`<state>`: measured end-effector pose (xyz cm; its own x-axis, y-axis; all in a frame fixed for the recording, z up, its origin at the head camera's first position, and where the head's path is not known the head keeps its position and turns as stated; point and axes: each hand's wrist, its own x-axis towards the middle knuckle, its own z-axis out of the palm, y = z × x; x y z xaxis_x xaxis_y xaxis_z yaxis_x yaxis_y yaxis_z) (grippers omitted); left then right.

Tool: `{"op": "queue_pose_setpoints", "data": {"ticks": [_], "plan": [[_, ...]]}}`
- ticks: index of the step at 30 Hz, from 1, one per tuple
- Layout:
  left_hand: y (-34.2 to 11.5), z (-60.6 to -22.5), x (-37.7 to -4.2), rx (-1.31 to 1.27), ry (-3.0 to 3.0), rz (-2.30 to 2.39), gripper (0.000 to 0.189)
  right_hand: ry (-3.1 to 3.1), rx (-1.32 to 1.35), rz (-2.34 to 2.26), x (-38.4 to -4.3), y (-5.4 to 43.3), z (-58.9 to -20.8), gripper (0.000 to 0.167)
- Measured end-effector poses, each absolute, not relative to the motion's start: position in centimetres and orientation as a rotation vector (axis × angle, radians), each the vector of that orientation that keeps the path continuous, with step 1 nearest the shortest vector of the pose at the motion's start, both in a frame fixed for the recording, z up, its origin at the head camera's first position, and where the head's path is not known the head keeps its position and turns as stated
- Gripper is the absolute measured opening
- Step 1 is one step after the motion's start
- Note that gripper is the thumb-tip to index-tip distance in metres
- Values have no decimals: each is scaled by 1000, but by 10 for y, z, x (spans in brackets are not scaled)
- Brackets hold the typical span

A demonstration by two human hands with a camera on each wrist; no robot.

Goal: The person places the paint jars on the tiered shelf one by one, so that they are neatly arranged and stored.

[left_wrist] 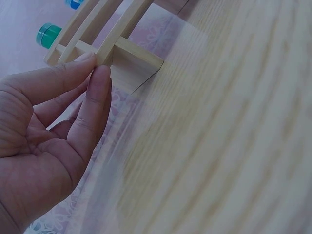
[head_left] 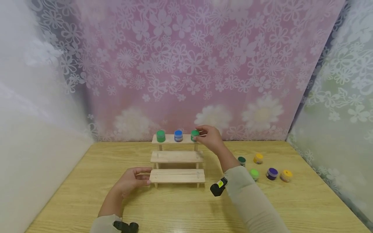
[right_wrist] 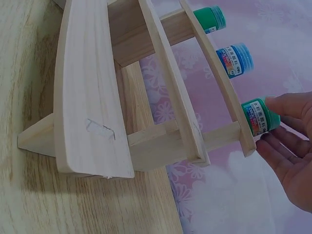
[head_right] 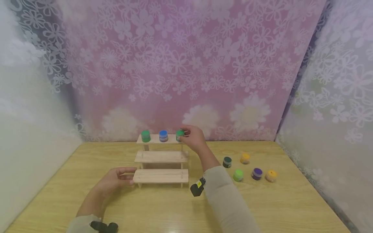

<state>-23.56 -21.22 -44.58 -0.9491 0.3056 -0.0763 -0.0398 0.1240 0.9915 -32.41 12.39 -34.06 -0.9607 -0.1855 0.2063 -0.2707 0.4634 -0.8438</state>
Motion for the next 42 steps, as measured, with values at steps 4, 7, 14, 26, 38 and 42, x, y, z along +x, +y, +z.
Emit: {"op": "queue_pose_setpoints", "data": {"ticks": [4,7,14,26,38,42], "plan": [[-213,-447,-236,273,2153,1898,61,-2566,399,1534,-321,126,-343,44],[-212,-446,-236,277,2158,1893,61,-2542,399,1531,-318,128,-344,44],[-211,-446,-236,268,2156,1895,62,-2482,420,1503,-309,133,-346,43],[-212,-447,-235,286,2155,1894,61,-2375,514,1521,-295,147,-353,43],[-213,-449,-234,281,2154,1892,63,-2308,516,1575,-281,162,-359,45],[-213,-449,-235,282,2160,1891,63,-2315,485,1595,-276,168,-363,50]]}}
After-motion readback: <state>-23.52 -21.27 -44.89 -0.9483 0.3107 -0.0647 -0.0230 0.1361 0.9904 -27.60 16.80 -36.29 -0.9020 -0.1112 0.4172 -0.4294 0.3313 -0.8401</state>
